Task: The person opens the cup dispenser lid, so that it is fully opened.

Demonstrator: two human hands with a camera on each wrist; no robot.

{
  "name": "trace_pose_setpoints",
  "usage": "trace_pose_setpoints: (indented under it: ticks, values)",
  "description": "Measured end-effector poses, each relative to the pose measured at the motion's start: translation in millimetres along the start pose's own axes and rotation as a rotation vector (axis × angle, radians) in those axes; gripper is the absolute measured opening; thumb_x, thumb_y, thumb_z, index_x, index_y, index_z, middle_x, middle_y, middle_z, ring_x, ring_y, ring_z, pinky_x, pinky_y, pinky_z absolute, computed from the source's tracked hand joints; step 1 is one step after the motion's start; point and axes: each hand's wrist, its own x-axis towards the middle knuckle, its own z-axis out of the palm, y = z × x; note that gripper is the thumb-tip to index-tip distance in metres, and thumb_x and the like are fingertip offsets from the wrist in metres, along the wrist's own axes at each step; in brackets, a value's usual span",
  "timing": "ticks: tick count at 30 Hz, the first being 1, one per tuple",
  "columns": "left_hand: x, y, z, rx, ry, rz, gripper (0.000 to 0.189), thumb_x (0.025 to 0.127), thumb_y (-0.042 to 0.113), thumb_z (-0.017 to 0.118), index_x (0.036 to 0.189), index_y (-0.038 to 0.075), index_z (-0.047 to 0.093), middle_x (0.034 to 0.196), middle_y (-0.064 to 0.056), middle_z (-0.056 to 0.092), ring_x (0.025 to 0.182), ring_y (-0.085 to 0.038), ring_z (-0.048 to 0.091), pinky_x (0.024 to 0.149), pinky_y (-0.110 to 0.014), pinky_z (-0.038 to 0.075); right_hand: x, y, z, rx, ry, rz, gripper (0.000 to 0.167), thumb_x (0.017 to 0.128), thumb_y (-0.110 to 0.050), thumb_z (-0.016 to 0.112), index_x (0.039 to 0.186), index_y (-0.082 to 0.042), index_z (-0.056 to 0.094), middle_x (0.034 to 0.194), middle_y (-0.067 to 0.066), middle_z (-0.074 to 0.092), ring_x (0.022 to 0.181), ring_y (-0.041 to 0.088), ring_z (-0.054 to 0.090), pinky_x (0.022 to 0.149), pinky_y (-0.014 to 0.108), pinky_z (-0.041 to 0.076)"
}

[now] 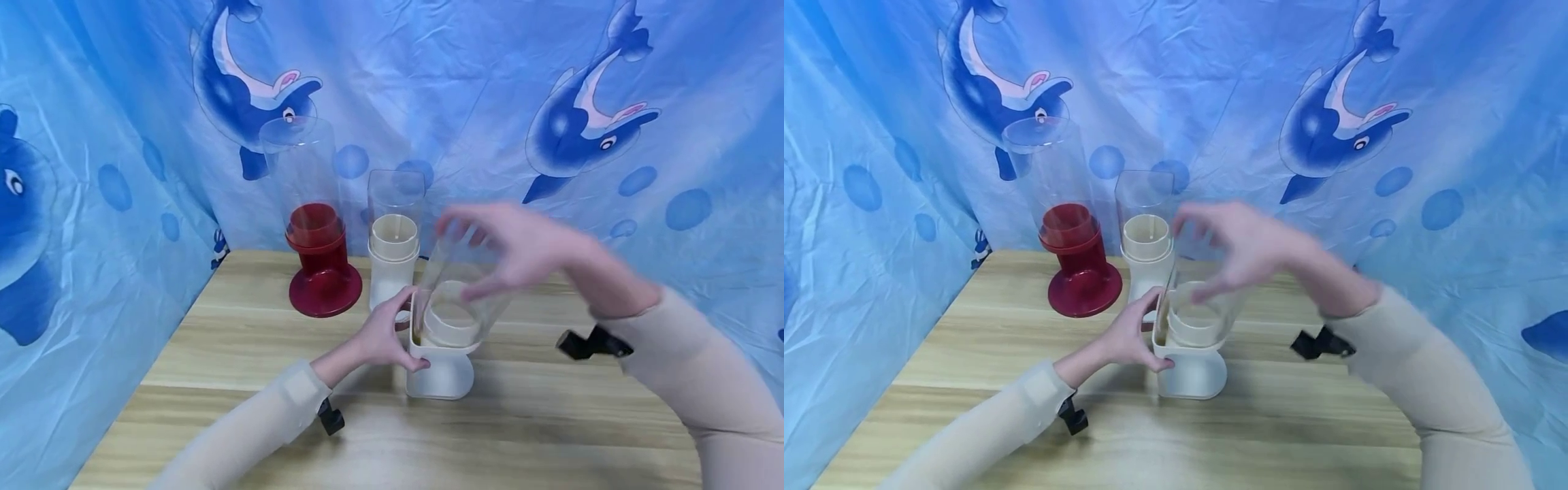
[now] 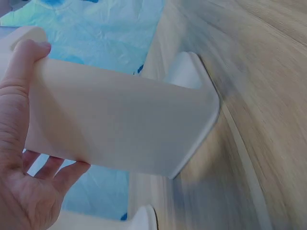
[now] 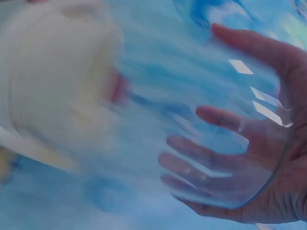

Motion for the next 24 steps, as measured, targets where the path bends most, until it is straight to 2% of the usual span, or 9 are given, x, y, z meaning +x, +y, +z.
trace_pose_setpoints:
  ticks: [4,7,12,15,20,24]
  values:
    - [-2.6,-1.4,-3.3,0.011,0.011,-0.012,0.111,0.056,0.017,0.104,0.151,0.027,0.046,0.135,-0.002,0.063,0.123,-0.022,0.063,0.101,-0.043,0.062,-17.4,-6.1,-42.0,-0.024,0.127,0.029,0.083,0.07,-0.034,0.101,0.139,-0.026,0.056,0.128,0.0,0.068,0.111,0.024,0.07,0.091,0.051,0.062]
    - [-2.4,-1.4,-4.0,0.031,-0.004,-0.01,0.11,0.057,0.02,0.104,0.15,0.027,0.047,0.134,-0.001,0.063,0.12,-0.024,0.064,0.1,-0.044,0.063,-25.9,-10.9,-54.6,-0.034,0.156,0.066,0.084,0.072,-0.039,0.1,0.142,-0.031,0.054,0.127,0.001,0.067,0.112,0.023,0.069,0.095,0.052,0.061]
    - [-1.3,1.6,-3.1,0.038,-0.018,-0.013,0.109,0.058,0.021,0.104,0.15,0.026,0.047,0.133,0.0,0.063,0.12,-0.027,0.064,0.1,-0.041,0.063,-38.0,-6.0,-56.2,-0.008,0.192,0.133,0.085,0.073,-0.034,0.1,0.144,-0.033,0.054,0.125,0.001,0.065,0.11,0.022,0.071,0.098,0.051,0.06]
    - [-1.2,3.3,-2.0,0.03,-0.022,-0.022,0.109,0.058,0.02,0.105,0.15,0.026,0.047,0.133,0.002,0.063,0.119,-0.024,0.064,0.102,-0.039,0.062,-41.8,0.9,-54.8,0.015,0.182,0.186,0.085,0.075,-0.033,0.099,0.146,-0.033,0.052,0.127,0.002,0.064,0.113,0.024,0.07,0.101,0.053,0.059]
    - [-2.5,4.9,1.5,0.019,-0.034,-0.039,0.108,0.06,0.019,0.104,0.151,0.027,0.046,0.135,0.002,0.062,0.122,-0.02,0.062,0.105,-0.042,0.061,-49.6,13.4,-50.7,0.032,0.153,0.27,0.079,0.081,-0.036,0.094,0.146,-0.032,0.051,0.127,0.003,0.064,0.116,0.025,0.067,0.102,0.058,0.059]
    - [-5.3,8.9,4.0,0.01,-0.014,-0.039,0.11,0.061,0.02,0.104,0.153,0.028,0.045,0.14,0.001,0.061,0.129,-0.021,0.062,0.108,-0.045,0.059,-56.2,24.1,-45.6,0.015,0.16,0.327,0.069,0.089,-0.04,0.086,0.146,-0.029,0.051,0.129,0.007,0.067,0.114,0.028,0.068,0.1,0.058,0.06]
